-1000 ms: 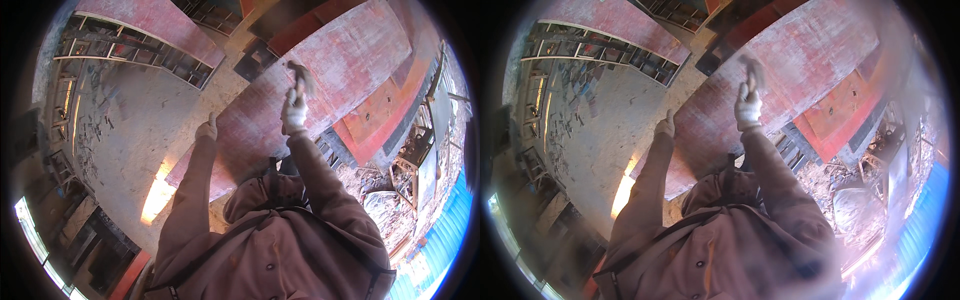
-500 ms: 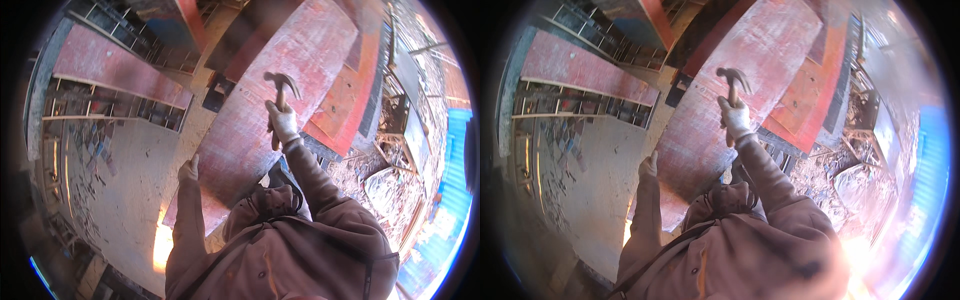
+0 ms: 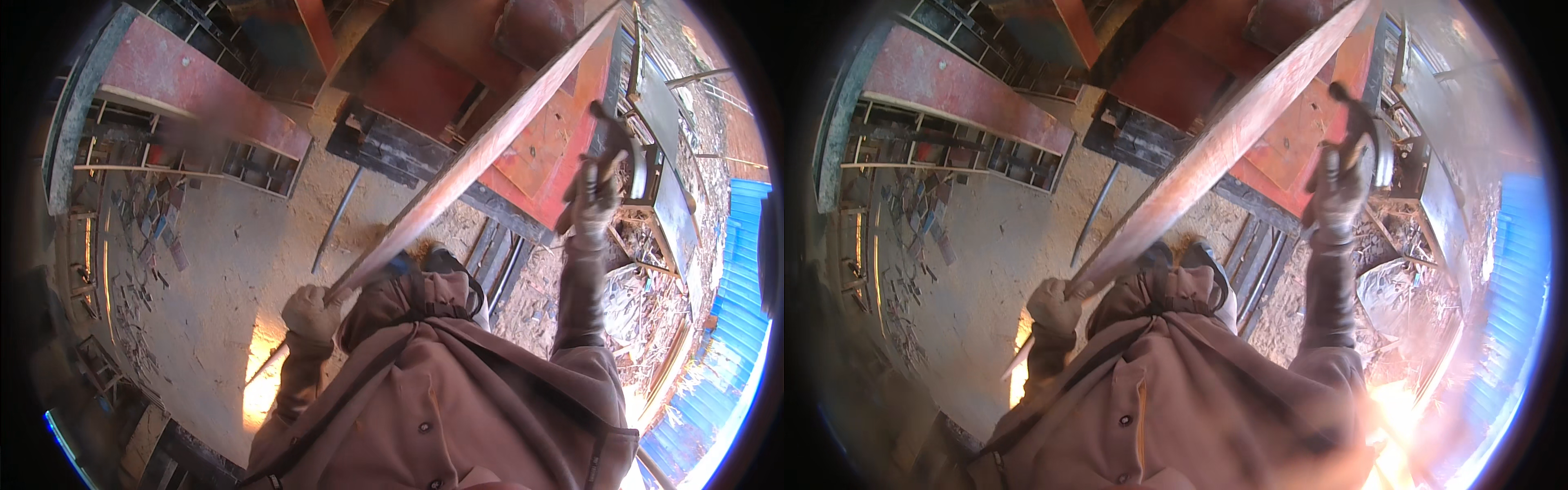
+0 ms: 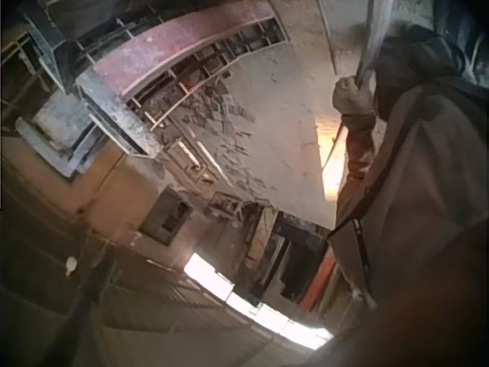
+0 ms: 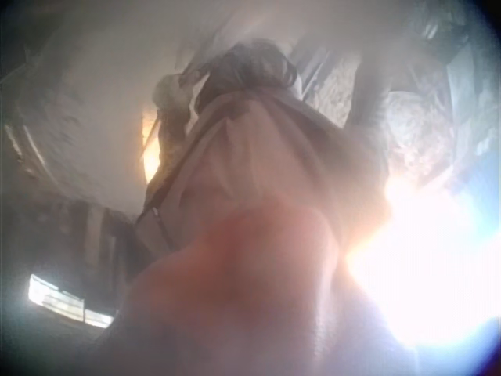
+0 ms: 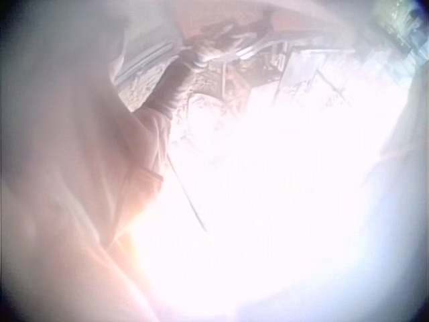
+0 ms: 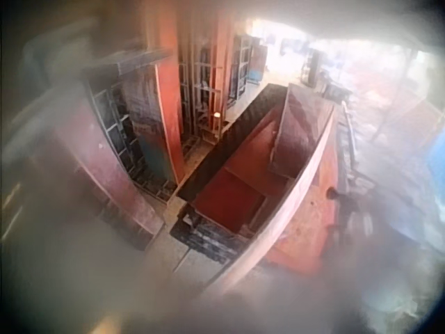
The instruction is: The person uses a hammer to strike and pry apart large red wooden panels in a cluttered workshop. They repeatedly lift, flip, and hammer the panels to separate them from underlying structures.
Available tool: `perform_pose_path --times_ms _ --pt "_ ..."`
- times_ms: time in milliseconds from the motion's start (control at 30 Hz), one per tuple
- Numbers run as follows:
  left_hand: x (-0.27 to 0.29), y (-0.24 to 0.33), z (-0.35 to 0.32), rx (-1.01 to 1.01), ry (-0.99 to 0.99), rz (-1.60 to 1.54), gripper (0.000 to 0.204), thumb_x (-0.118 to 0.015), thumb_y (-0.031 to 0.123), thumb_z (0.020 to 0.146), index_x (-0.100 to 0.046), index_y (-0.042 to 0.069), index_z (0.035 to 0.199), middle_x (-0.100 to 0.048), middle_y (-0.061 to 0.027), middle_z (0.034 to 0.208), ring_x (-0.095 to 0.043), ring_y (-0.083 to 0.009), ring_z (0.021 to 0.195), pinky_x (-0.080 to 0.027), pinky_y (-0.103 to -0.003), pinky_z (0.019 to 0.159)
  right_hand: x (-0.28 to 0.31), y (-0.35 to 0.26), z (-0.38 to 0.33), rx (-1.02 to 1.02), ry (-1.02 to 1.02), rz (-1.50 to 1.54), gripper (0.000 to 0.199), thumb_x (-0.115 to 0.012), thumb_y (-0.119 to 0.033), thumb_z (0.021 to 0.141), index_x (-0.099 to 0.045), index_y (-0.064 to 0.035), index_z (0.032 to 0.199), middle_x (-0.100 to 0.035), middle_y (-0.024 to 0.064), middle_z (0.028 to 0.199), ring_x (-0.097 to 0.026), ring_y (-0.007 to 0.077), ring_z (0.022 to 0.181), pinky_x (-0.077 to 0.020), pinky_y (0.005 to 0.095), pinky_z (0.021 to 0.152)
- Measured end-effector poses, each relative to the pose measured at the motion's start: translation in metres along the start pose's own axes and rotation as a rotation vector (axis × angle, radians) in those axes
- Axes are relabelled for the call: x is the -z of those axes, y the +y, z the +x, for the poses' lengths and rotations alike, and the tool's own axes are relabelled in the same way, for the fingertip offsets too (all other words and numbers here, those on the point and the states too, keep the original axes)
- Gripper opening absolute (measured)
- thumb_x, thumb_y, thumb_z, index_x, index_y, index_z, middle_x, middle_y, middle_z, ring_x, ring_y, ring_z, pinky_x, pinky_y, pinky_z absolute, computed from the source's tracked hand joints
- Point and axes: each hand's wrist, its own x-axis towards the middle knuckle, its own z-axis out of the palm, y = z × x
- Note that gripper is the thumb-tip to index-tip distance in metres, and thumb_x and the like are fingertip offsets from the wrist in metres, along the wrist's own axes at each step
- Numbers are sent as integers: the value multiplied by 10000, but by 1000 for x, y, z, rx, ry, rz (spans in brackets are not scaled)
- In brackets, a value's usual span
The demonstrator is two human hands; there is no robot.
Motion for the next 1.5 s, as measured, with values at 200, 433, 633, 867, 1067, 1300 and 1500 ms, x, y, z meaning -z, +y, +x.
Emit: perform_pose_path --times_ms 200,433,633,867,1067,1300,1500 --pt "11 25 -10 -176 -32 167 318 -767 328 828 -564 104 729 -576 -72 739 -630 -300 724 -529 -422 649 95 -79 70 709 -140 -1025 235 -741 -273 901 -650 -88 1015 -713 132 858 -674 354 708 -543 418 662" --pt "8 81 -25 -103 -422 189 541 -670 271 872 -581 83 1371 -646 -103 975 -673 -295 887 -559 -414 764 73 -119 64 844 -833 -1474 285 -717 -309 879 -600 -50 888 -666 139 783 -677 370 742 -539 462 680" --pt "-74 74 -74 -135 -474 252 698 -689 197 762 -523 124 1436 -605 -58 1068 -627 -246 999 -525 -435 824 63 -91 41 876 -1127 -1420 134 -723 -201 830 -671 -93 890 -675 114 778 -690 324 815 -527 461 714" --pt "-148 61 -107 -172 -226 -2 707 -563 58 824 -459 155 1516 -479 -87 1519 -438 -309 1401 -297 -514 1206 4 -43 -8 632 -1383 -2206 283 -628 -199 896 -719 -98 1145 -712 121 1117 -705 294 966 -561 449 820" --pt "-161 70 -107 -190 -165 92 593 -501 157 928 -454 170 1518 -469 -56 1541 -420 -282 1430 -285 -531 1213 2 14 -35 739 -1521 -2332 286 -624 -202 898 -715 -99 1148 -703 124 1128 -697 291 982 -558 454 823" --pt "-148 100 -107 -152 -196 230 579 -480 224 956 -429 228 1533 -445 -4 1561 -423 -241 1442 -257 -548 1228 6 62 -66 776 -1595 -2392 289 -618 -206 900 -711 -100 1153 -691 129 1141 -688 288 1000 -555 459 828" --pt "-134 103 -102 -172 -187 202 569 -496 214 947 -460 203 1514 -479 -24 1533 -448 -257 1417 -250 -551 1225 14 63 -62 777 -1591 -2409 292 -614 -210 902 -707 -100 1156 -682 133 1152 -680 285 1016 -552 464 831"
